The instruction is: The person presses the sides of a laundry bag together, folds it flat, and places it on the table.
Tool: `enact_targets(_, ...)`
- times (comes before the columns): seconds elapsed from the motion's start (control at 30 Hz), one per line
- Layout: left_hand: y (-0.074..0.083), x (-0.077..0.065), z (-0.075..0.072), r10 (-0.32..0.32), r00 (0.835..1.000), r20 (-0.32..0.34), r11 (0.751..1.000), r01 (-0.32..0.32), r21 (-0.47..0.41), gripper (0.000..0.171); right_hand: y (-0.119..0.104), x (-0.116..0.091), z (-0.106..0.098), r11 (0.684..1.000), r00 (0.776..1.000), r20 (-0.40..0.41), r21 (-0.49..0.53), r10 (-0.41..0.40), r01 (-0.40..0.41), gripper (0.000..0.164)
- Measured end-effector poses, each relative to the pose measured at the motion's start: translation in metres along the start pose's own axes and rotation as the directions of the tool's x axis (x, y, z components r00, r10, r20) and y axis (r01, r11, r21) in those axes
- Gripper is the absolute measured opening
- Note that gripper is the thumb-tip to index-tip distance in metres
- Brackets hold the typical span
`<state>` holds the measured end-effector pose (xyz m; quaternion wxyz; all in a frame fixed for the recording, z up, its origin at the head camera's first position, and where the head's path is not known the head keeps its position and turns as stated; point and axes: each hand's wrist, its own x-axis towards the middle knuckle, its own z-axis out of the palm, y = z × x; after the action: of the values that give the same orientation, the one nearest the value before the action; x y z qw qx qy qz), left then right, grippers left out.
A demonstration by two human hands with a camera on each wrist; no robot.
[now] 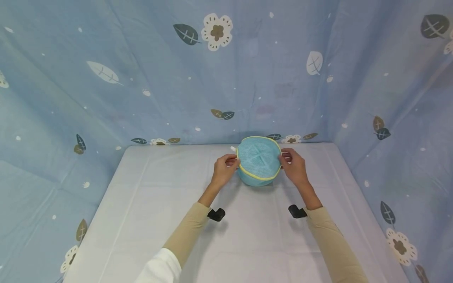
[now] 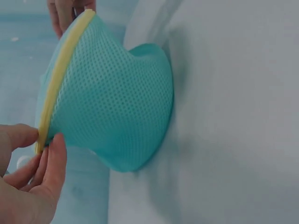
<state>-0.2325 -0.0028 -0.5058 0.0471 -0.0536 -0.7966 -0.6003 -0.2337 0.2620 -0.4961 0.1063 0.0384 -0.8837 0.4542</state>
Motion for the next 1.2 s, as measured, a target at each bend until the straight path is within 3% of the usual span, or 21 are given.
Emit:
enact_targets(0.2, 0.000, -0.002, -0.002, -0.103, 0.995, -0.009, 0.980, 0.100, -0.172, 0.023, -0.003, -0.002, -0.003, 0.994, 0.996, 0.043, 0.076, 0.081, -0.084, 0.038)
enact_targets(0.4, 0.001, -0.006, -0.007, -0.158, 0.987, 0.008, 0.955, 0.155, -0.254, 0.022, -0.007, -0.004, -0.005, 0.964, 0.980, 0.108, 0.188, 0.169, -0.187, 0.046)
enact_targets(0.5, 0.001, -0.009, -0.011, -0.174, 0.985, 0.017, 0.949, 0.172, -0.264, 0.023, -0.019, -0.008, -0.007, 0.952, 0.973, 0.137, 0.221, 0.186, -0.213, 0.046)
enact_targets(0.67, 0.002, -0.015, -0.018, -0.193, 0.981, 0.021, 0.946, 0.192, -0.260, 0.024, -0.021, -0.012, -0.004, 0.946, 0.966, 0.154, 0.221, 0.206, -0.237, 0.045)
enact_targets(0.73, 0.003, -0.017, -0.020, -0.196, 0.980, 0.020, 0.947, 0.195, -0.254, 0.023, -0.011, -0.012, -0.001, 0.942, 0.964, 0.156, 0.228, 0.213, -0.245, 0.046)
enact_targets(1.2, 0.004, -0.035, -0.036, -0.233, 0.971, 0.047, 0.931, 0.237, -0.279, 0.022, -0.020, -0.026, 0.003, 0.912, 0.934, 0.225, 0.245, 0.276, -0.328, 0.048)
